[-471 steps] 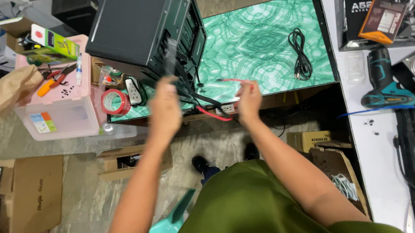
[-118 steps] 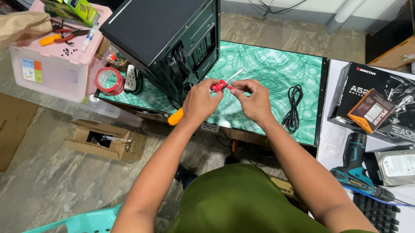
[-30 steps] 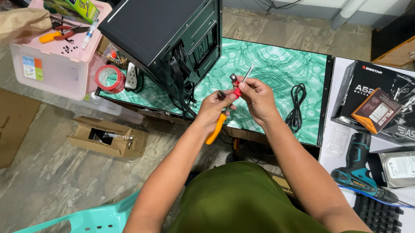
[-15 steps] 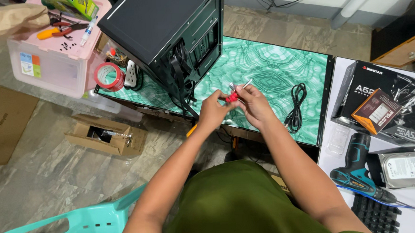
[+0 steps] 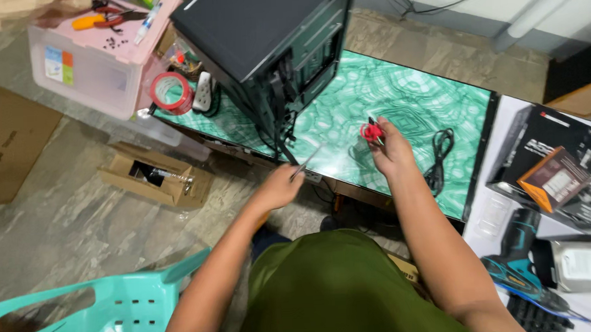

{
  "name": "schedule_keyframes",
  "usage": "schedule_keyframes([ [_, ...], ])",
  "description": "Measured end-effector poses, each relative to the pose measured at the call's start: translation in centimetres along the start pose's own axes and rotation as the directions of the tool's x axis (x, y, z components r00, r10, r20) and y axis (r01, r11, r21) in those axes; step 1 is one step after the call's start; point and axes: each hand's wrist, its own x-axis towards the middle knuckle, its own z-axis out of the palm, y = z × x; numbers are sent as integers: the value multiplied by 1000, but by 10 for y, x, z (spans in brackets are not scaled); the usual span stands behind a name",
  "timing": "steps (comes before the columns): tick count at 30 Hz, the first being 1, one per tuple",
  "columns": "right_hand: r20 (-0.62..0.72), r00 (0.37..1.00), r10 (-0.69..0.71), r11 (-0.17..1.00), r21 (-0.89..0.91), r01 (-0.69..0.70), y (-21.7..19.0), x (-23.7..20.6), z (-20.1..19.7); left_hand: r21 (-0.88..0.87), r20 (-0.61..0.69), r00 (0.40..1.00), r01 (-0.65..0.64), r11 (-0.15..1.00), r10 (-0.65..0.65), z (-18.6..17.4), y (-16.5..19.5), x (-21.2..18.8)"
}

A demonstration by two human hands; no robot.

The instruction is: The person works on a desktop computer tower on a workbench. They use a screwdriver to unscrew and open the case, reach inside to adjust internal components and cables, handle and strip a red cable with pliers, and finally mount a storage drive into the case.

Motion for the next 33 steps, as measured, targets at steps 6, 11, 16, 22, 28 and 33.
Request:
schedule_keyframes([
  [6,-2,965,261,934,254,-252,25,4,10,-974,175,917,214,70,-359,-57,-41,-52],
  [11,-62,958,282,915,317,-249,50,10,24,-965,122,855,221,141,-505,-89,-79,-28],
  [16,-77,972,220,917,355,-180,63,17,49,-948,19,882,166,271,-471,-153,-131,58],
  [22,-27,967,-254,903,352,247,63,-9,80,-756,212,842,463,463,-496,-219,-124,145],
  [28,-41,553,-832,554,-105,826,33,-70,172,-750,9,954,205,629,-300,-219,-131,208],
  [33,397,467,-790,380,-280,882,26,-76,284,-241,-183,976,67,968,-113,-219,-136,244],
])
